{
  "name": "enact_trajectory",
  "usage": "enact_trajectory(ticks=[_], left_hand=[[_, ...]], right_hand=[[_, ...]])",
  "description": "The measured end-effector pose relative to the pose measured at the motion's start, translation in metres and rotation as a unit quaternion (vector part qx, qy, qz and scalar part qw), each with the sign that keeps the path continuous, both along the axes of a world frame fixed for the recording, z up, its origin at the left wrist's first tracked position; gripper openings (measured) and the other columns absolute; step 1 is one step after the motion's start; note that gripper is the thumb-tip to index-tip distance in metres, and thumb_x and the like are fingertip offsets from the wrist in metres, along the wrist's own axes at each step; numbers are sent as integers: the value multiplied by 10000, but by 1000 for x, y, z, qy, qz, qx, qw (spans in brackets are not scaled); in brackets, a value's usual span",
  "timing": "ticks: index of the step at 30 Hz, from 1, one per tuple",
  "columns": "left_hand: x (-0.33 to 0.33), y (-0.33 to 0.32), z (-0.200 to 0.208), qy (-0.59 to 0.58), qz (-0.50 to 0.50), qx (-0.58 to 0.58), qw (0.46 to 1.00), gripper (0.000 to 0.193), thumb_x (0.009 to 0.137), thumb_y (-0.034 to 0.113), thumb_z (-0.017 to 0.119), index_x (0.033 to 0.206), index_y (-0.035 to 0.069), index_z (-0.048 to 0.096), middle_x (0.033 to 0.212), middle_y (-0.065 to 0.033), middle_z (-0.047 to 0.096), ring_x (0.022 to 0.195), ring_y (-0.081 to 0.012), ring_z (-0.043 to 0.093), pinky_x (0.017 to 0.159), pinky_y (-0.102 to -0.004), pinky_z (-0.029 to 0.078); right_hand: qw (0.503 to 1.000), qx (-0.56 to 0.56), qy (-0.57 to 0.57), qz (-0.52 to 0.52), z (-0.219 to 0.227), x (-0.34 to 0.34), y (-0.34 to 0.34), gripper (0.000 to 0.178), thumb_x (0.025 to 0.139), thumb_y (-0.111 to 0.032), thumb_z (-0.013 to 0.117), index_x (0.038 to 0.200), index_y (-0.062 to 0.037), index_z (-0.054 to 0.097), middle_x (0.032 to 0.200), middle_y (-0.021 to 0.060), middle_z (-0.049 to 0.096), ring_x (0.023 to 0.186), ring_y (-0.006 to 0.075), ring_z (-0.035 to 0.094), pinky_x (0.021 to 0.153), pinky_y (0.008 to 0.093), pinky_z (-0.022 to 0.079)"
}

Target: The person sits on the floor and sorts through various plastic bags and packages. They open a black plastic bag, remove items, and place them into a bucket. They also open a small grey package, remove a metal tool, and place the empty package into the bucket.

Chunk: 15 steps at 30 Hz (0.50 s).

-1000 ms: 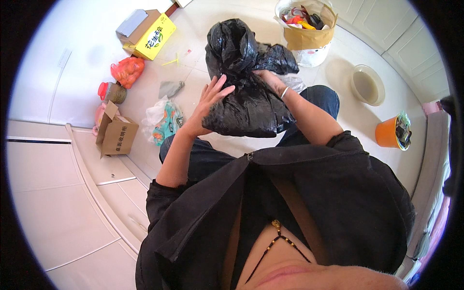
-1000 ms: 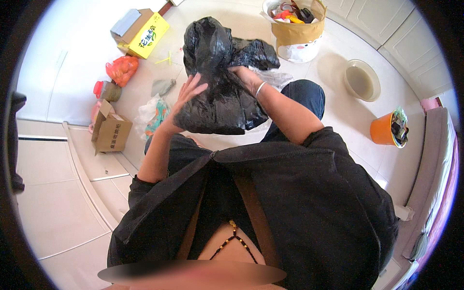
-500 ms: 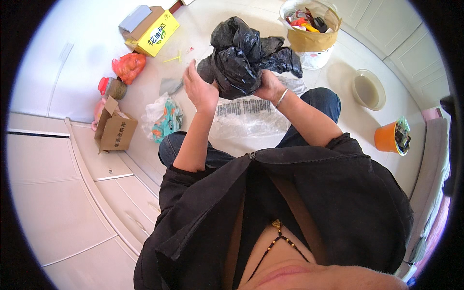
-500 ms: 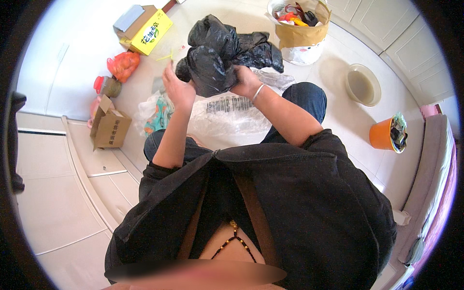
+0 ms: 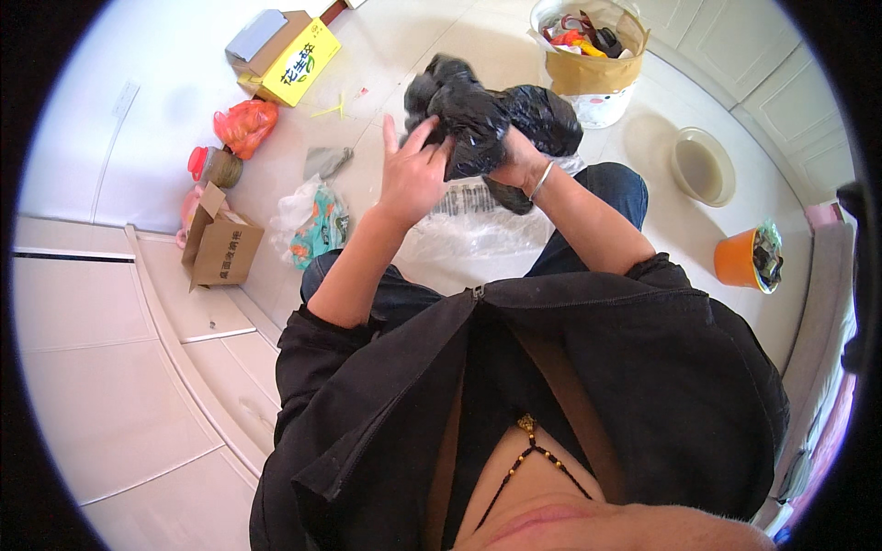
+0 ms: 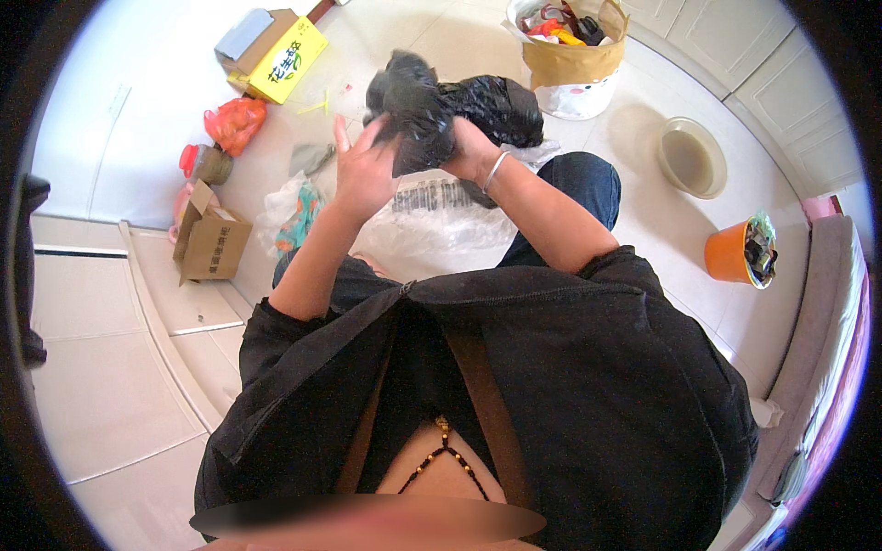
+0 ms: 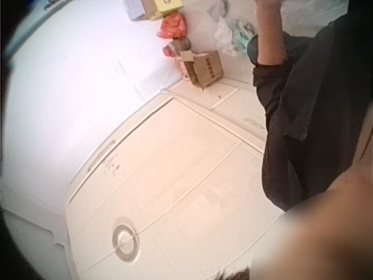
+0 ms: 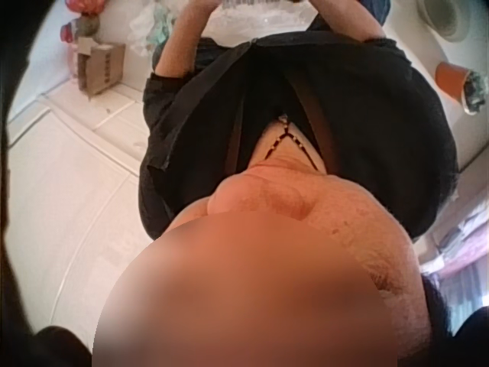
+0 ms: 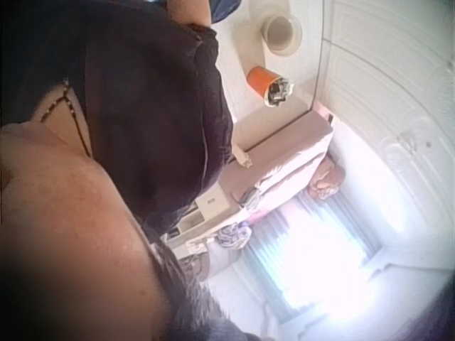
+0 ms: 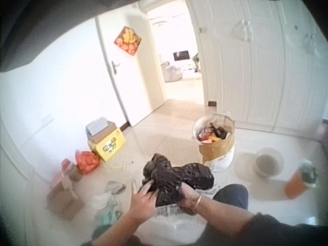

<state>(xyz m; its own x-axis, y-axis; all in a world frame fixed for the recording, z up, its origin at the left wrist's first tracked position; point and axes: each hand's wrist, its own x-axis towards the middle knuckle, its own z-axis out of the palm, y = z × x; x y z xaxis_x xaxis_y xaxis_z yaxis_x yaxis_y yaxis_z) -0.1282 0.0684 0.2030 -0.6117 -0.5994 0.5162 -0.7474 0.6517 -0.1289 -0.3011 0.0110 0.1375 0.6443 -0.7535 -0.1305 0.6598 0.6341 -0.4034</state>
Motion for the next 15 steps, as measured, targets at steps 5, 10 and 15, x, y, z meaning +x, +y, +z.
enact_trajectory(ticks=[5, 10, 15], left_hand=[[-23, 14, -2, 196, -91, 218, 952, 294, 676, 117, 667, 949, 7, 661, 910, -150, 633, 1024, -315, 545, 952, -455, 386], [-29, 10, 11, 313, -143, 466, 815, 255, 735, 94, 703, 960, -18, 657, 953, -149, 667, 858, -209, 628, 793, -309, 470], [-4, -16, 3, 528, -87, 693, 483, 363, 771, 90, 651, 1098, -49, 579, 1008, -121, 645, 854, -208, 634, 824, -321, 497]], right_hand=[[989, -30, -138, 35, 6, -16, -1, 521, 877, -510, 502, 1094, -49, 609, 1054, 114, 644, 951, 245, 612, 905, 383, 470], [980, -26, -194, 47, 2, -20, 7, 731, 824, -685, 420, 1177, -62, 565, 1156, 135, 597, 1044, 278, 566, 975, 422, 411], [998, 15, -43, 47, 1, -16, 15, 733, 816, -700, 405, 1186, -89, 572, 1209, 106, 578, 1082, 272, 548, 976, 455, 398]])
